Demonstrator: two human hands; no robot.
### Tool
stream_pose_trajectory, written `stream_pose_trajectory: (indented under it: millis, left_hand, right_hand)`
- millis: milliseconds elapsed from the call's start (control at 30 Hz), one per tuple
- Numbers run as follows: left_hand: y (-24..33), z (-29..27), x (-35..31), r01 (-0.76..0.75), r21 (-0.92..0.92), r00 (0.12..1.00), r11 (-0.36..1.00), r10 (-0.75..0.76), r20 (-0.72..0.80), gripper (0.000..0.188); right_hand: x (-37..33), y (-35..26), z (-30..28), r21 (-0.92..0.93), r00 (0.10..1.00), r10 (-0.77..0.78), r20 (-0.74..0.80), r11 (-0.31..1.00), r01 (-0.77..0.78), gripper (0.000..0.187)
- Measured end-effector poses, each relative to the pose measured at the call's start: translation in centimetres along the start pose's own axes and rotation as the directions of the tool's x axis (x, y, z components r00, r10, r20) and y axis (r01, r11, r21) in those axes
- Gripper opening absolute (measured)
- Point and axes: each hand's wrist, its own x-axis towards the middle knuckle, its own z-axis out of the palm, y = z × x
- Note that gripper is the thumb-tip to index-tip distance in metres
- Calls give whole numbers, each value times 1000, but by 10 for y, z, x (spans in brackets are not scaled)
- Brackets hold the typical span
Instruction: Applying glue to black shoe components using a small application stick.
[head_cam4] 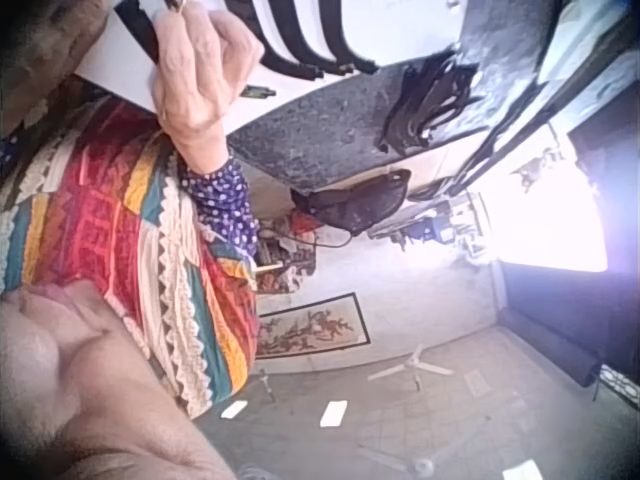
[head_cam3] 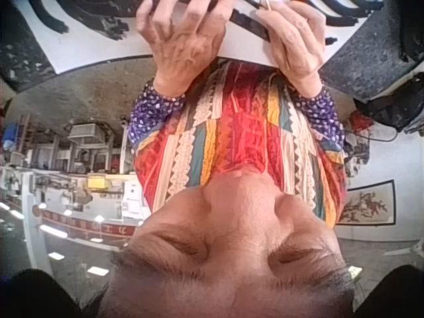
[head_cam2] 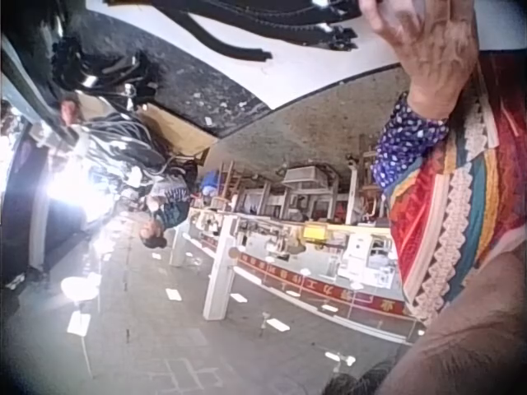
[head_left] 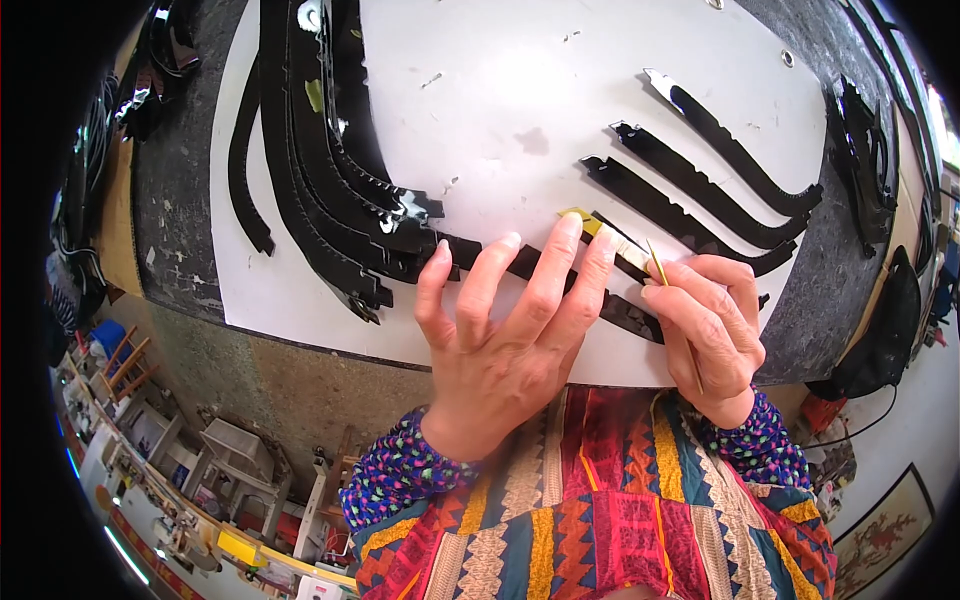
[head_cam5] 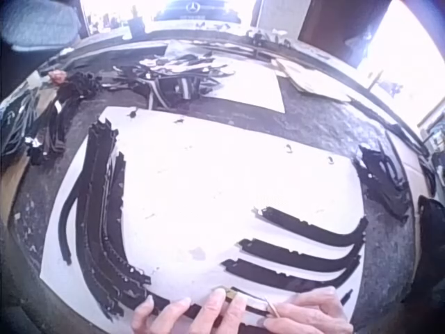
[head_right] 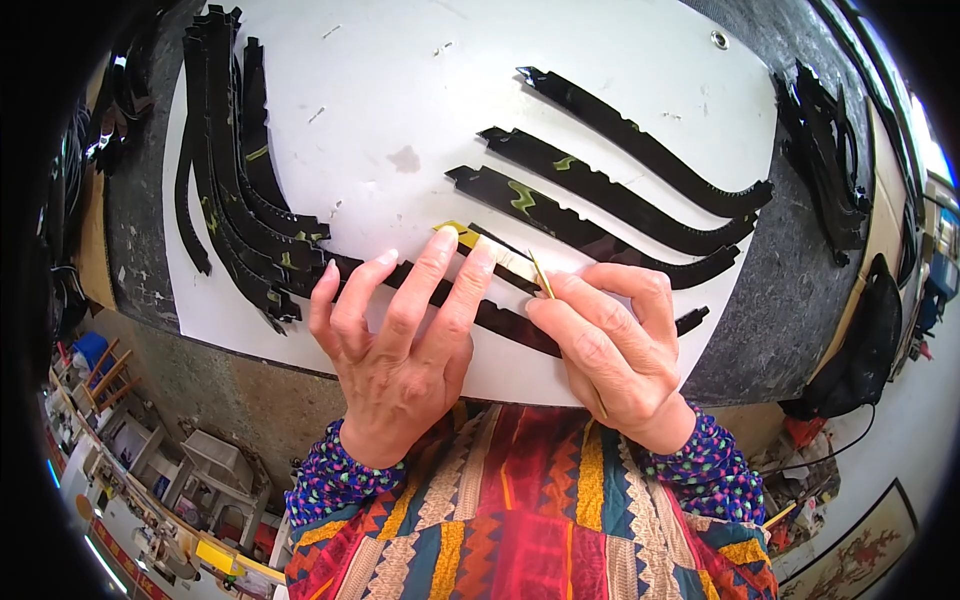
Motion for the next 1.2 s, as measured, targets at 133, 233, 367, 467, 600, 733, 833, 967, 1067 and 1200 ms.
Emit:
stream_pose_trajectory:
  millis: [133,233,367,467,600,733,833,967,1067,1200]
  left_hand:
    - [0,1,0,-1,1,1000,1000,1,-11,37]
    - [1,2,1,12,9,1000,1000,-12,-25,35]
    - [1,4,1,13,28,999,1000,-11,-42,33]
    - [0,1,1,-9,16,1000,1000,9,-8,37]
    - [1,-1,2,1,2,1000,1000,-1,-2,37]
    - [0,0,1,-5,-1,1000,1000,5,-12,37]
    - [0,0,1,-7,-2,1000,1000,7,-15,37]
    - [-1,1,0,-6,-4,1000,1000,6,-26,37]
    - [-1,0,0,-6,-4,1000,1000,5,-23,37]
    - [-1,0,0,-2,-10,1000,1000,1,-21,37]
  right_hand:
    - [0,1,0,3,1000,-1,-5,1000,1,39]
    - [0,1,2,3,1000,-13,-22,1000,13,39]
    - [0,2,2,-1,1000,-14,-16,1000,14,39]
    - [1,2,2,4,1000,-15,-17,1000,15,39]
    - [1,1,2,6,1000,-18,-22,1000,18,39]
    - [1,1,2,4,1000,-8,-17,1000,8,38]
    - [1,0,2,0,1000,1,-12,1000,-1,38]
    - [1,-1,2,0,1000,5,-5,1000,-5,38]
    - [1,-1,2,3,1000,9,-10,1000,-9,39]
    - [2,-3,2,-2,1000,22,-7,1000,-22,39]
